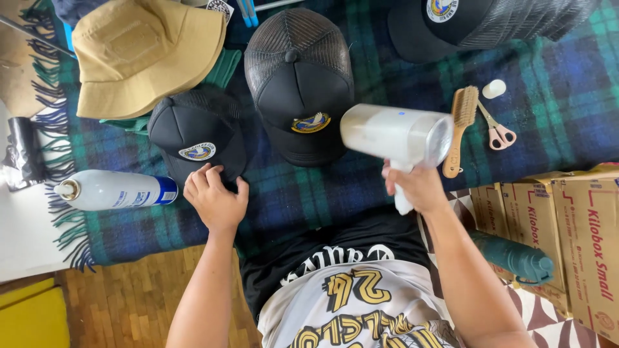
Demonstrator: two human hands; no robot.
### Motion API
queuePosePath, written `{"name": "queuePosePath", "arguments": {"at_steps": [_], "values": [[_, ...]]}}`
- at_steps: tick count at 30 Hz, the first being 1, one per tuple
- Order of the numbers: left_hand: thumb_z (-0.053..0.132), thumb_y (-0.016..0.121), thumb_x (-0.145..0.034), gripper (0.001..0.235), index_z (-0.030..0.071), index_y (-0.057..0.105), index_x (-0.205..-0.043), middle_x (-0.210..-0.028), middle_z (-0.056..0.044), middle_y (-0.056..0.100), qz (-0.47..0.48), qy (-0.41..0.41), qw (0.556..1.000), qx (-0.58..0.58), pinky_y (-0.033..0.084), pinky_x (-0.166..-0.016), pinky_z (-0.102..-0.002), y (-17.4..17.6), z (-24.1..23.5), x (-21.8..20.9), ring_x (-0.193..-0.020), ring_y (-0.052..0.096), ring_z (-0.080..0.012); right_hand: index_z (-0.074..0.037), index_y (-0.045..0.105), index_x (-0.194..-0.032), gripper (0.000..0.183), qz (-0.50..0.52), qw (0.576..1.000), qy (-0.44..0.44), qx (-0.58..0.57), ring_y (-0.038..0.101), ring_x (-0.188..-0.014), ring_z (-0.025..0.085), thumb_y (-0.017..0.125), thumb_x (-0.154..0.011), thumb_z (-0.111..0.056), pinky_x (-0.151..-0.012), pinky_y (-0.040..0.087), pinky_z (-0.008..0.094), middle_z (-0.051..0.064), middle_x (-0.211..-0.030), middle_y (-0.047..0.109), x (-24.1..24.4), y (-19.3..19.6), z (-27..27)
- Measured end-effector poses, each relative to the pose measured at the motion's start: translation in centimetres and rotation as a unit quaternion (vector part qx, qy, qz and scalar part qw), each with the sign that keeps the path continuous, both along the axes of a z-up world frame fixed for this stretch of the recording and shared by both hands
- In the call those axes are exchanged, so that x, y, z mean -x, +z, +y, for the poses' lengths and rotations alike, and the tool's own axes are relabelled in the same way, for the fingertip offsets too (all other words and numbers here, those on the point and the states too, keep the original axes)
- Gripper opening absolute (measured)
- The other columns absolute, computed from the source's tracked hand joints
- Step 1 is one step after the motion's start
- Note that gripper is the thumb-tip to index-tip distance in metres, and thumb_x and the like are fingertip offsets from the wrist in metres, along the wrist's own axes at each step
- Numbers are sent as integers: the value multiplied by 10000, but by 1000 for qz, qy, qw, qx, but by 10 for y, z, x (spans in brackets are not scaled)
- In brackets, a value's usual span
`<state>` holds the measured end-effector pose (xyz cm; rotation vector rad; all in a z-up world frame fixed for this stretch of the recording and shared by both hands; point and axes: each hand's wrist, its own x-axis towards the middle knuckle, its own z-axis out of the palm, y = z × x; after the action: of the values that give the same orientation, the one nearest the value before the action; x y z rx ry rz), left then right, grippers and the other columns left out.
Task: The person uses a handheld steamer to apply steam to a black baseball cap, then brushes the cap with a wooden brush. They place the cap on a wooden hat form, remove it, and use scissors to trim the mesh on the back of the cap before placing it back on the form.
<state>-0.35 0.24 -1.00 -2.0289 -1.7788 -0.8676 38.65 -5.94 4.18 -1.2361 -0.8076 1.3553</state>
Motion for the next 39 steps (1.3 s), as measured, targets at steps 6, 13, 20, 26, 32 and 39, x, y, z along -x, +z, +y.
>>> {"name": "queuePosePath", "arguments": {"at_steps": [6, 13, 20, 26, 32, 39], "values": [[306, 738, -708, 390, 107, 639, -1028, -1118, -120, 586, 1, 3, 1000, 10, 421, -1013, -507, 4, -1, -3, -1128, 568, -370, 71, 496, -1276, 590, -90, 995, 31, 26, 609, -634, 184, 783, -766, -7, -480, 543, 260, 157, -930, 633, 20, -38, -56], [306, 741, -706, 388, 109, 646, -1027, -1112, -124, 591, 9, 1, 1000, 4, 426, -1027, -512, 4, -2, -4, -1121, 579, -370, 37, 595, -1074, 281, -47, 999, -23, -5, 569, -573, 173, 690, -811, 70, -500, 497, 278, 108, -854, 630, -2, 0, 7], [278, 734, -704, 377, 106, 647, -1028, -1090, -123, 587, 10, 6, 1000, 14, 430, -1023, -521, 9, -3, -9, -1078, 583, -364, 36, 624, -882, 167, -59, 998, 4, -7, 604, -497, 184, 737, -763, 68, -551, 530, 295, 125, -684, 632, 13, 22, -5], [314, 725, -705, 419, 116, 631, -1062, -1106, -106, 568, 36, 9, 998, 43, 422, -1012, -505, 1, -2, -4, -1100, 566, -355, 83, 664, -829, 239, -228, 969, 68, -60, 730, -768, 320, 856, -745, -33, -820, 544, 435, 239, -695, 704, 19, 41, -21], [305, 774, -637, 422, 154, 652, -1012, -1094, -75, 557, 5, 16, 998, 62, 413, -947, -503, 6, 2, -25, -1067, 553, -356, 48, 611, -958, 229, -83, 996, -20, -23, 598, -496, 188, 717, -757, 74, -549, 526, 290, 134, -716, 620, 5, 15, 2], [177, 755, -724, 765, 26, 497, -1428, -1224, -203, 554, -94, -143, 982, 83, 453, -898, -521, 12, 1, -89, -1109, 560, -430, 23, 675, -741, 119, -85, 995, 21, -45, 645, -393, 219, 780, -781, 59, -529, 552, 323, 140, -440, 629, 12, 22, -8]]}}
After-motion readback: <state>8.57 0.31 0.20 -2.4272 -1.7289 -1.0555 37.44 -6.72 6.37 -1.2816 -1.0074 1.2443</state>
